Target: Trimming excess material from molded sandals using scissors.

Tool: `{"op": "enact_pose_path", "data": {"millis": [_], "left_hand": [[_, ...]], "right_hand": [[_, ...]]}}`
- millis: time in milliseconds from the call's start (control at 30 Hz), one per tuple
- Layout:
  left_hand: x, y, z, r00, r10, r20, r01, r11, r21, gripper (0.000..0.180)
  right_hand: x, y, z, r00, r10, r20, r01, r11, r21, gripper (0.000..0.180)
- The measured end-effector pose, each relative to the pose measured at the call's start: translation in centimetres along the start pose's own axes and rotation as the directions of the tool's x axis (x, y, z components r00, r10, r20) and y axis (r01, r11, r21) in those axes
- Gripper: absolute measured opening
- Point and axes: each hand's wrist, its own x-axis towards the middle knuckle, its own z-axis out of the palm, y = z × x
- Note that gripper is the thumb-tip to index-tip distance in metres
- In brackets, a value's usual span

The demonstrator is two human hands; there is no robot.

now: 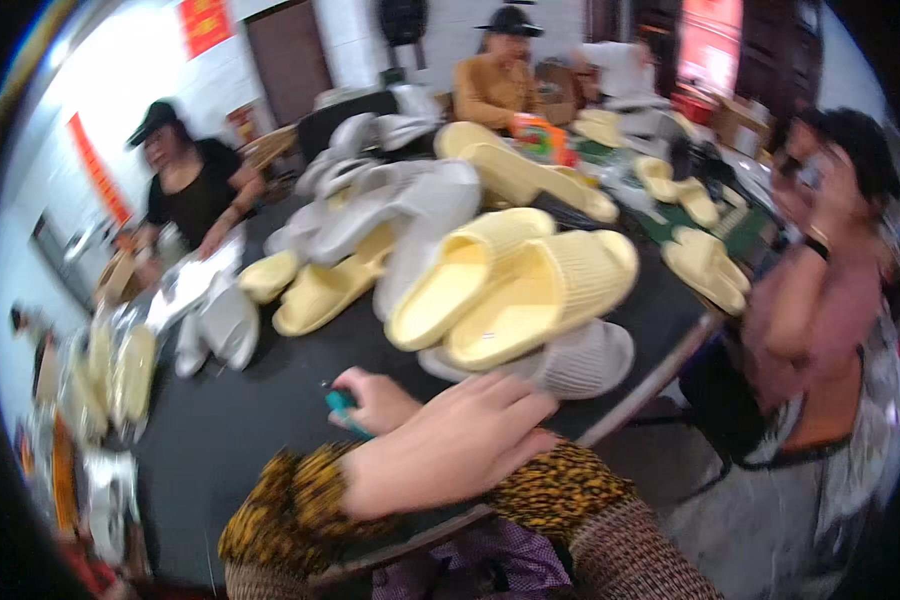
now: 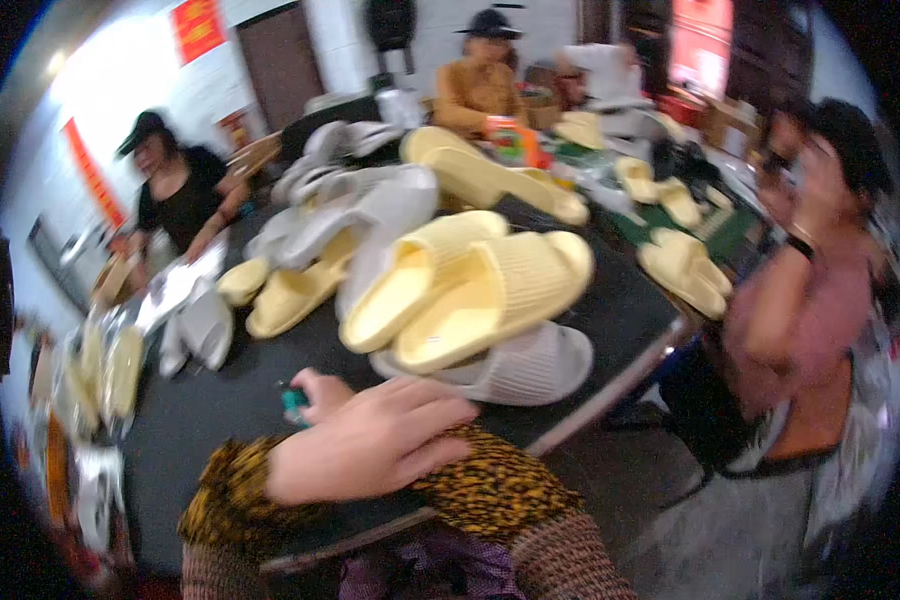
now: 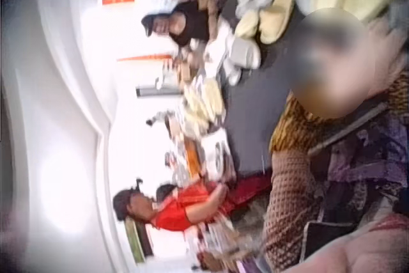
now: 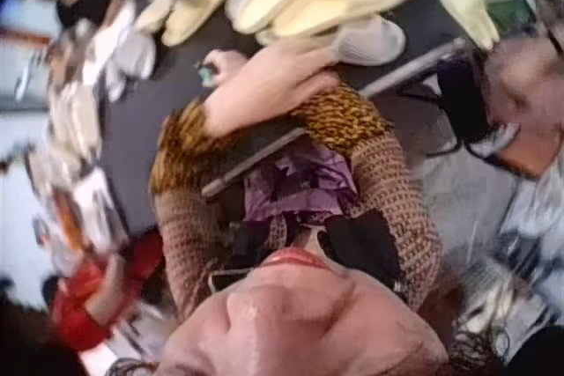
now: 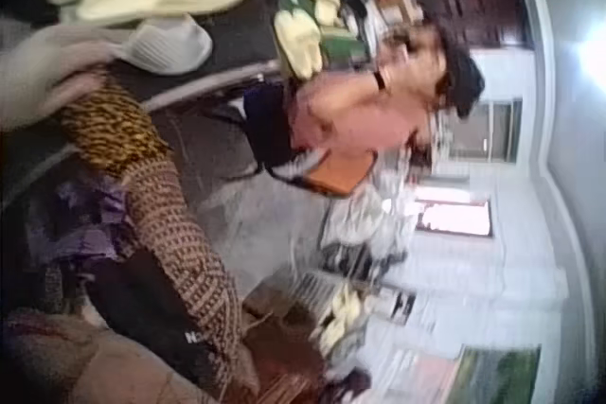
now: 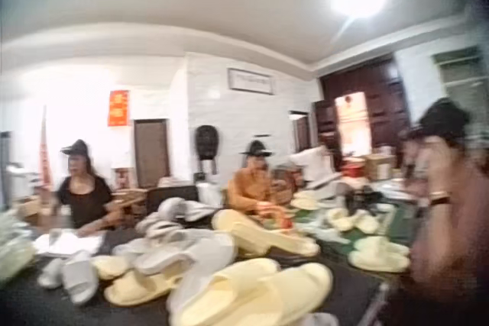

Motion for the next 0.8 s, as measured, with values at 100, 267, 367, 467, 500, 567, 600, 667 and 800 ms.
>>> {"op": "enact_pose_path", "data": {"millis": [100, 267, 367, 467, 500, 567, 600, 667, 800], "left_hand": [[-3.5, 5.0, -5.5, 0.964, 0.119, 0.239, -0.079, 0.982, -0.171, 0.026], [1.7, 2.1, -1.5, 0.835, 0.446, 0.321, -0.31, 0.865, -0.395, 0.026], [1.7, 2.9, -0.9, 0.788, 0.526, 0.32, -0.364, 0.817, -0.448, 0.027], [0.6, 2.9, -1.1, 0.77, 0.557, 0.31, -0.387, 0.795, -0.468, 0.027], [0.2, 2.8, -1.3, 0.766, 0.565, 0.306, -0.393, 0.789, -0.472, 0.027], [-0.6, 2.8, -1.5, 0.762, 0.574, 0.3, -0.401, 0.782, -0.477, 0.027], [-1.0, 2.8, -1.7, 0.761, 0.576, 0.297, -0.404, 0.78, -0.478, 0.028], [-1.8, 2.8, -1.9, 0.761, 0.579, 0.292, -0.407, 0.777, -0.481, 0.028], [-3.6, 2.8, -2.4, 0.771, 0.573, 0.278, -0.401, 0.776, -0.486, 0.028]], "right_hand": [[0.3, -1.0, 1.1, 0.993, -0.113, -0.015, 0.113, 0.993, 0.015, 0.043], [-0.2, -0.2, 0.3, 0.999, 0.025, 0.02, -0.026, 0.997, 0.071, 0.034], [-0.5, 0.0, 0.2, 0.999, -0.013, -0.037, 0.014, 0.999, 0.033, 0.036], [0.0, -0.2, 0.6, 1.0, 0.027, 0.007, -0.028, 0.998, 0.059, 0.037], [-0.1, -0.4, 0.5, 1.0, 0.03, 0.004, -0.031, 0.998, 0.054, 0.037], [-0.3, -0.9, 0.2, 0.998, 0.054, 0.009, -0.054, 0.997, 0.057, 0.037], [-0.1, -0.6, 0.5, 0.998, 0.055, 0.01, -0.055, 0.997, 0.056, 0.037], [0.2, 0.3, 0.9, 0.999, -0.032, -0.038, 0.032, 0.999, -0.007, 0.038], [0.3, 0.4, 1.3, 0.998, 0.055, 0.011, -0.056, 0.994, 0.096, 0.039]]}}
